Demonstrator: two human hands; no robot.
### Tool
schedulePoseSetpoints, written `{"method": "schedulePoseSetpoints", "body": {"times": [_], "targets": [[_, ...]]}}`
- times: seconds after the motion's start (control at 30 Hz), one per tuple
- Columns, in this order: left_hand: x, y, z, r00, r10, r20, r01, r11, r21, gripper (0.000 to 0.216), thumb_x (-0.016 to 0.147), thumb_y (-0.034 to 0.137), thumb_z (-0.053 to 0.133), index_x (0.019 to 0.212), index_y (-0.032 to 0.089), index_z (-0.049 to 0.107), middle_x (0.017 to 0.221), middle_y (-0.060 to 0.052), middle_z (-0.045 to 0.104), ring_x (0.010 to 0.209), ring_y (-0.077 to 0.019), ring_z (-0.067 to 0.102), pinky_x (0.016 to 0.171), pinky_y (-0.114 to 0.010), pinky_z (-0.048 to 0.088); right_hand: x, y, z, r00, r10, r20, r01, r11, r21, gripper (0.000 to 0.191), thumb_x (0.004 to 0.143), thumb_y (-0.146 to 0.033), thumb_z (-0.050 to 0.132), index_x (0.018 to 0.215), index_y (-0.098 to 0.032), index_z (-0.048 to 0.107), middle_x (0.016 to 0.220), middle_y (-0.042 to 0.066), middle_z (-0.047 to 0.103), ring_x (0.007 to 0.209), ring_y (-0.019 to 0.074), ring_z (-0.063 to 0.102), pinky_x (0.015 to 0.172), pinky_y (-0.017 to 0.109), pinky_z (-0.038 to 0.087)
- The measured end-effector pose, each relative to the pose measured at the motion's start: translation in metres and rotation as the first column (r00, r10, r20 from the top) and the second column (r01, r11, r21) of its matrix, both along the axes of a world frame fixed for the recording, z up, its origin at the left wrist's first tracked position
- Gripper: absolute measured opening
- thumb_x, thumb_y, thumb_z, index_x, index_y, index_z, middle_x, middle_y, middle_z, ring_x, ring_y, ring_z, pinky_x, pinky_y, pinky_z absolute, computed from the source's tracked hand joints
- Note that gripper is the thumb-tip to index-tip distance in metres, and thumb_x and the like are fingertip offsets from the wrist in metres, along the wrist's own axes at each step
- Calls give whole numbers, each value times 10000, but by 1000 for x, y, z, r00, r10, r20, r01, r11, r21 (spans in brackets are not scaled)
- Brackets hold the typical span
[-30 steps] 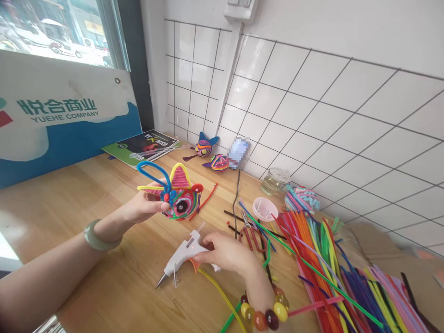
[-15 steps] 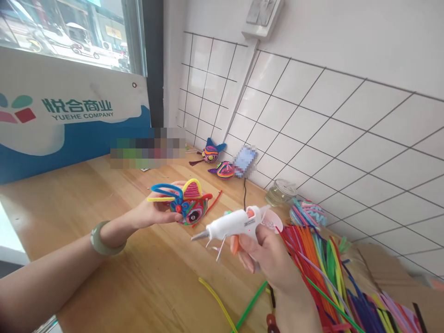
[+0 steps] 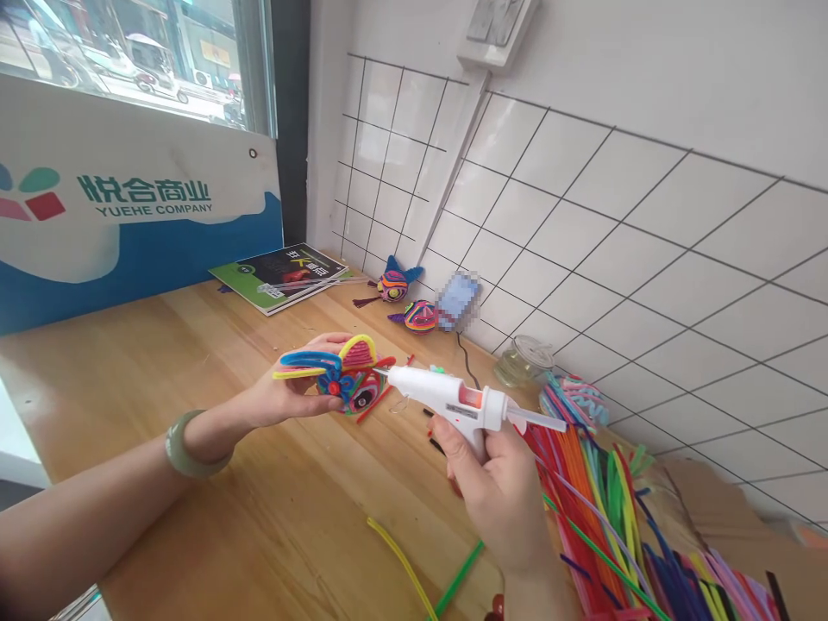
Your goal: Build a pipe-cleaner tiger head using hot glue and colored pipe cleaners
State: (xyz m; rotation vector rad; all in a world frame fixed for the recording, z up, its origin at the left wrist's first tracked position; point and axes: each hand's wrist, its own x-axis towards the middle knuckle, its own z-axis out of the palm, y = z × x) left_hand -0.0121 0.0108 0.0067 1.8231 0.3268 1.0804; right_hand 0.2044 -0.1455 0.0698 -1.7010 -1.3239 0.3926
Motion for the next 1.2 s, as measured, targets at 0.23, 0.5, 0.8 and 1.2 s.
{"method": "schedulePoseSetpoints", "body": {"times": [0.23,0.5,0.8,1.2], "targets": [[1,1,0,1000,11,29,-14,995,102,597,670,188,780,1234,228,590,1318,-134,536,1305,-309,419,1028,-454,425,3,1,-2,962,2,274,-20,998,61,322,839,-472,581,952,-192,692,638,17,621,569,180,560,523,303,471],[2,2,-3,999,-29,33,25,994,111,632,675,163,772,1267,252,572,1332,-128,528,1324,-308,396,1011,-448,441,-4,4,-1,948,8,320,-42,994,99,305,852,-449,574,976,-196,691,813,54,693,759,229,632,679,355,524],[3,2,-1,1000,-19,-13,21,992,126,545,688,193,760,1214,226,621,1344,-131,520,1315,-308,402,1042,-455,411,-6,2,-2,946,-17,324,0,999,52,294,852,-460,575,944,-206,690,824,64,684,849,264,630,767,399,502],[3,0,1,999,-44,-20,46,994,99,522,704,201,754,1207,242,621,1340,-123,491,1272,-305,450,986,-431,468,-9,2,0,953,-22,304,11,999,40,320,857,-468,568,961,-191,690,791,53,691,725,221,624,672,334,509]]}}
